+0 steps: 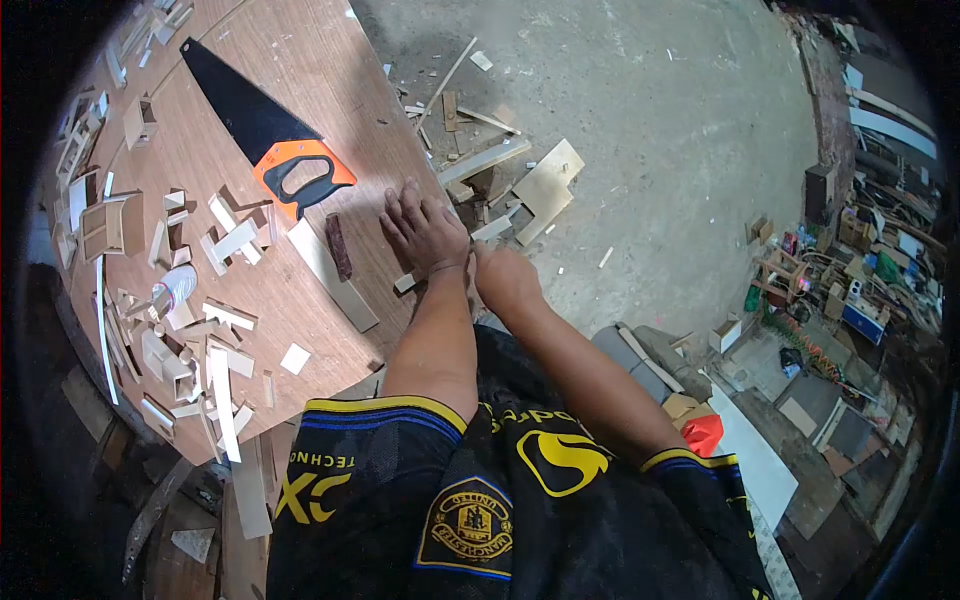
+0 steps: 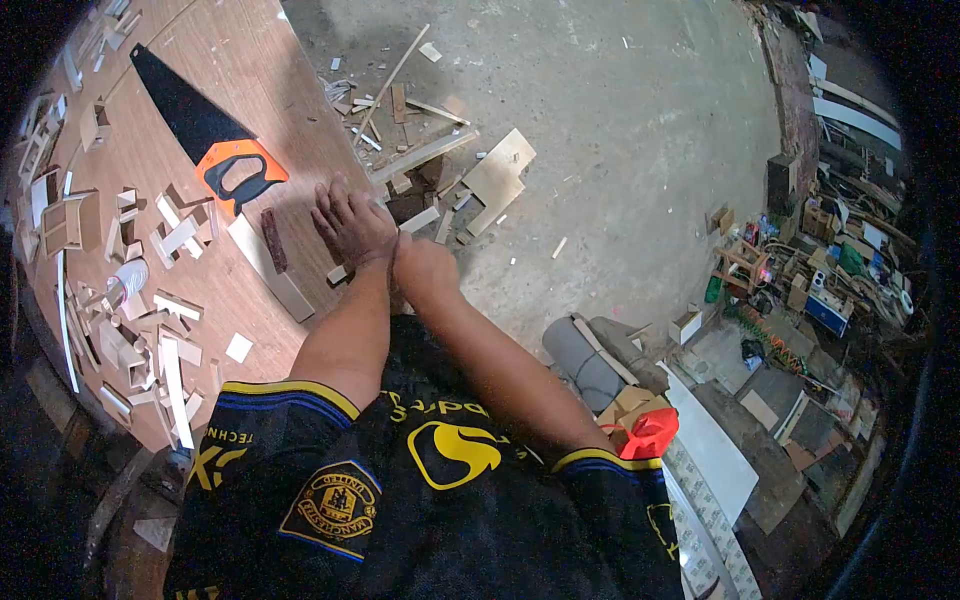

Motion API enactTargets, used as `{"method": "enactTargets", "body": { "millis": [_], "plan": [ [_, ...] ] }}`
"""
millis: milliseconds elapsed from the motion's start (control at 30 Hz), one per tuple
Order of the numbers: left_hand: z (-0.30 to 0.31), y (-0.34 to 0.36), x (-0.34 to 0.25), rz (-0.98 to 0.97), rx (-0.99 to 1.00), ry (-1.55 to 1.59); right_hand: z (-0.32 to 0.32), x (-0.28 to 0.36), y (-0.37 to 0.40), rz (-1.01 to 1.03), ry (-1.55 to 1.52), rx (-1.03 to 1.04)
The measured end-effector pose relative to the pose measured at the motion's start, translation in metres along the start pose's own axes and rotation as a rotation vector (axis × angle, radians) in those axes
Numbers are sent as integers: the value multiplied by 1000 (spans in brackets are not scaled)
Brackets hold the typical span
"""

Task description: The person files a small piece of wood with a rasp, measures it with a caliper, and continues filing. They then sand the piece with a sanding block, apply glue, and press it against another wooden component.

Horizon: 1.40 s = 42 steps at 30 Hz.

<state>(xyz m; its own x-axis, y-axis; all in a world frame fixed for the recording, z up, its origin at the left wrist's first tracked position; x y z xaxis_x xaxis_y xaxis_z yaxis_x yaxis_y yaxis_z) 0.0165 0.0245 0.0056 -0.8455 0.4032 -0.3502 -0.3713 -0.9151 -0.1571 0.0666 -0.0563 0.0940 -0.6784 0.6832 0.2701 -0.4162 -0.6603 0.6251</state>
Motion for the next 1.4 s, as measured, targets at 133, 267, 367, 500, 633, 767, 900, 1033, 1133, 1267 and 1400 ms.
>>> {"method": "enactTargets", "body": {
  "millis": [133, 267, 367, 500, 633, 767, 900, 1033, 1133, 1267, 1400],
  "plan": [
    [0, 2, 0, -4, -1, 23, 14, 4, 19, -10, 7, 81],
    [-3, 1, 1, 8, 0, 18, -6, -1, 6, -21, 1, 66],
    [-1, 0, 1, 4, 35, -1, -8, -5, -1, -21, -18, 22],
    [1, -1, -1, 3, 13, 2, 18, 5, 23, -9, 40, 107],
    [2, -1, -3, -7, 2, -10, 19, 1, 25, -28, 51, 165],
    [-1, -1, -1, 15, 50, -35, -8, -5, -2, -43, 16, 62],
    [0, 1, 1, 9, 89, -46, 3, -1, 13, -1, 51, 60],
    [2, 1, -1, -4, 97, -71, 34, 8, 31, -12, 74, 143],
    [0, 3, 0, -9, 23, -49, -3, 0, 8, -25, -8, 16],
    [-2, 0, 2, -27, 36, -62, -15, 0, -8, -55, 4, -30],
    [1, 0, 0, -36, 31, -38, 26, 6, 32, -12, 46, 97]
  ]
}}
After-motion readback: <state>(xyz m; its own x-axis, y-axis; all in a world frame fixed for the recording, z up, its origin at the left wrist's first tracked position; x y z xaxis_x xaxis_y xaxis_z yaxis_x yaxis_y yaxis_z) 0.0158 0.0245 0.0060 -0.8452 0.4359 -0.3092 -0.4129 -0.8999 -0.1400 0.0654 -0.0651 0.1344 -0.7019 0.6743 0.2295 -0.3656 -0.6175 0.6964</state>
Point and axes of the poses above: each hand's wrist, its own y-axis away from the middle knuckle, its own z-axis out of the back of the hand, x = y × z, the point moved 3 cm from there along -y, towards the middle knuckle, and after that the axes turned 5 degrees about z, right-handed, at the moved point
